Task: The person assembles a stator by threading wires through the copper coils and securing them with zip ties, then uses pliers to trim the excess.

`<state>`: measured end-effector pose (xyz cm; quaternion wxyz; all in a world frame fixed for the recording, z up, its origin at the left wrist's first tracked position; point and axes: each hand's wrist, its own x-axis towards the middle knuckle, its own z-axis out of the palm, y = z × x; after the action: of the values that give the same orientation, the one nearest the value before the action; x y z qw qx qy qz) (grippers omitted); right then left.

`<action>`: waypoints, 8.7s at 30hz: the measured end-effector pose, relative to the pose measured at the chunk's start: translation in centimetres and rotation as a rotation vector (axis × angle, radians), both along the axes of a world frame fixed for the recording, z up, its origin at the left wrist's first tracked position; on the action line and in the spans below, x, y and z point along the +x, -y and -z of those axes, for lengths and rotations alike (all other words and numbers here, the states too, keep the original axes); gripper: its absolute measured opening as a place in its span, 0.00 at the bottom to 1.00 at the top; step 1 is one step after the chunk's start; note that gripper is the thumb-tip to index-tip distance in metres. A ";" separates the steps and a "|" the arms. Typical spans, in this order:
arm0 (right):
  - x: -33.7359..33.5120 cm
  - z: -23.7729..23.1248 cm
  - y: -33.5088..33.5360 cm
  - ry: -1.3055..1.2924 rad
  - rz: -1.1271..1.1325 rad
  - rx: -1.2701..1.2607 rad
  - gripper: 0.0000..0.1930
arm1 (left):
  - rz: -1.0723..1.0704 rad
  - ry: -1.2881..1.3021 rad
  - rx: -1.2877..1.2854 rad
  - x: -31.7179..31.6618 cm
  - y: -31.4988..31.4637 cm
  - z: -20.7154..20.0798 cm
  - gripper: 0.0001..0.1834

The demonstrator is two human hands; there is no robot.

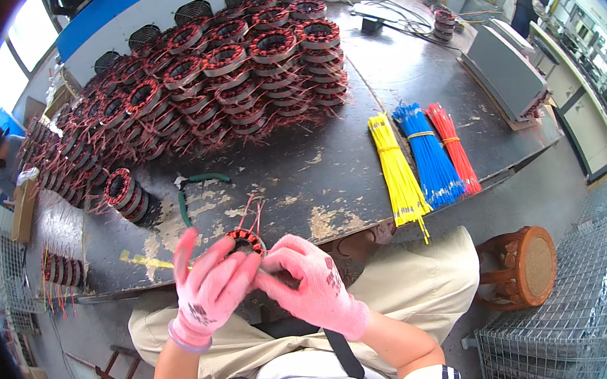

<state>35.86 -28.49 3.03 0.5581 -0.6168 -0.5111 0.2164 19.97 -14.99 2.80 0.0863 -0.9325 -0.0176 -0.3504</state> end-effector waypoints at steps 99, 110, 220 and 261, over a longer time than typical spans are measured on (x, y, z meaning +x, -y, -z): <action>6.0 5.7 -5.4 0.182 -0.029 -0.351 0.15 | -0.093 -0.071 -0.827 4.3 -2.6 7.7 0.08; 7.0 6.1 -6.6 -0.598 -0.336 -0.761 0.10 | -0.079 -0.085 -0.861 4.3 -2.7 7.5 0.07; 5.4 6.1 -2.4 0.850 0.069 -0.104 0.21 | -0.021 -0.213 -0.927 3.7 -4.2 6.5 0.06; 5.5 6.1 -4.8 0.453 -0.028 -0.381 0.13 | 0.025 -0.217 -0.913 3.6 -4.3 6.4 0.07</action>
<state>41.38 -23.73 -3.11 0.3007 -0.7360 -0.5813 0.1729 23.54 -10.64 -3.64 -0.3356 -0.9064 -0.1498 -0.2084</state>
